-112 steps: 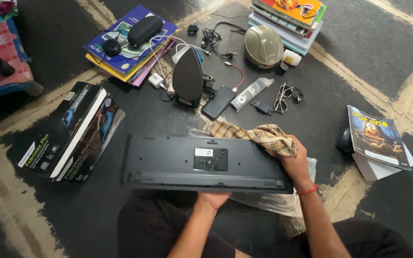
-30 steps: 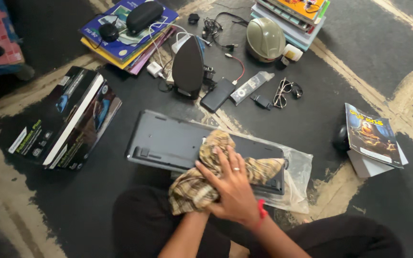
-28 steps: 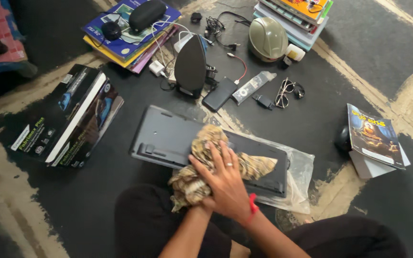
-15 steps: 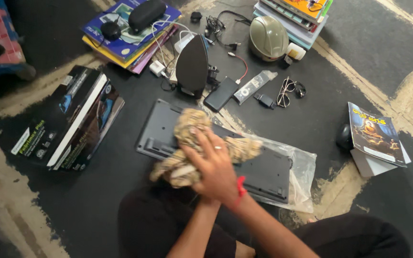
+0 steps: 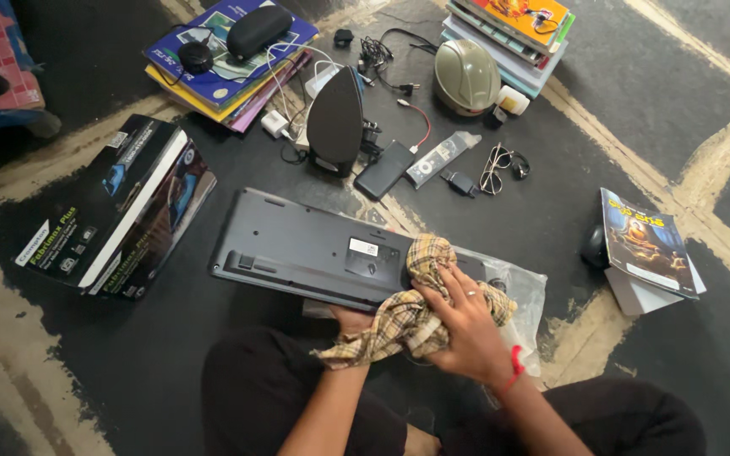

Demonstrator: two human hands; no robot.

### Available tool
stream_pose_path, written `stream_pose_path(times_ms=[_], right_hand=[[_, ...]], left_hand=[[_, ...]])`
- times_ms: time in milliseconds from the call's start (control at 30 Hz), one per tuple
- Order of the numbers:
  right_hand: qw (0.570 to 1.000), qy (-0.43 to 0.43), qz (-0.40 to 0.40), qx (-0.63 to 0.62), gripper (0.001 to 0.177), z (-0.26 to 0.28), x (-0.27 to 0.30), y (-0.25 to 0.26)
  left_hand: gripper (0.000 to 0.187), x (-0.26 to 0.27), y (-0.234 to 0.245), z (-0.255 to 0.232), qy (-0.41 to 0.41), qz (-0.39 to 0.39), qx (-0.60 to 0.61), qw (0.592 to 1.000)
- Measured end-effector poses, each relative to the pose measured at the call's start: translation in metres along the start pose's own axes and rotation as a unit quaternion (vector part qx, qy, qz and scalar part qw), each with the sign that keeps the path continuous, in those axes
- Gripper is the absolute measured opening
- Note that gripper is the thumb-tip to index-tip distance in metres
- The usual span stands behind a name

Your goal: The person sits on the floor and cleans a black computer keyboard using a plaid cloth. They wipe the top surface, flip the keyboard to clean the underside, and then place it back on the floor.

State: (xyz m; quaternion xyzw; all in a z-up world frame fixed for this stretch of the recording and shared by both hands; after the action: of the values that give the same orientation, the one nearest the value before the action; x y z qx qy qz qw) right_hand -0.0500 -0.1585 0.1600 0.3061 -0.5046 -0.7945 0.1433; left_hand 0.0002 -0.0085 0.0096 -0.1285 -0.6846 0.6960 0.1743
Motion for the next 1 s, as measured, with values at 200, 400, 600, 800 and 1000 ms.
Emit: stream_pose_path(times_ms=[200, 400, 600, 800, 1000], right_hand=[[0.994, -0.080, -0.015, 0.066, 0.084, 0.000, 0.001, -0.018], [0.991, 0.046, -0.058, 0.110, 0.056, -0.022, -0.003, 0.000], [0.992, 0.057, -0.056, 0.095, 0.066, -0.039, -0.003, 0.008], [0.992, 0.056, -0.046, 0.100, 0.071, -0.052, 0.000, 0.002], [0.998, 0.018, -0.041, 0.044, 0.077, -0.062, 0.004, -0.009]], left_hand=[[0.077, -0.012, -0.045, 0.006, 0.029, 0.018, -0.012, 0.999], [0.062, -0.019, -0.023, 0.003, 0.080, -0.018, 0.045, 0.996], [0.057, -0.018, -0.044, -0.001, 0.066, 0.137, 0.023, 0.988], [0.061, -0.017, -0.058, -0.002, 0.087, 0.054, -0.001, 0.995], [0.055, -0.017, -0.044, 0.004, 0.086, 0.123, 0.072, 0.986]])
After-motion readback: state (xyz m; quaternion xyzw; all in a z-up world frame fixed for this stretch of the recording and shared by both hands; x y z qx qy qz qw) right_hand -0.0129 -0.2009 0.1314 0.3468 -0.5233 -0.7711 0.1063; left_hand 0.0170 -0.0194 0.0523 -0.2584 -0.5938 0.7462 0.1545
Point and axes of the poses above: each hand's wrist, its own x-axis away from the middle knuckle, its own y-axis out of the back of the hand, z = x × y, the point moved 2 cm from there along -x, towards the middle knuckle, and after that the axes turned 13 degrees about y, right-handed, at the moved point
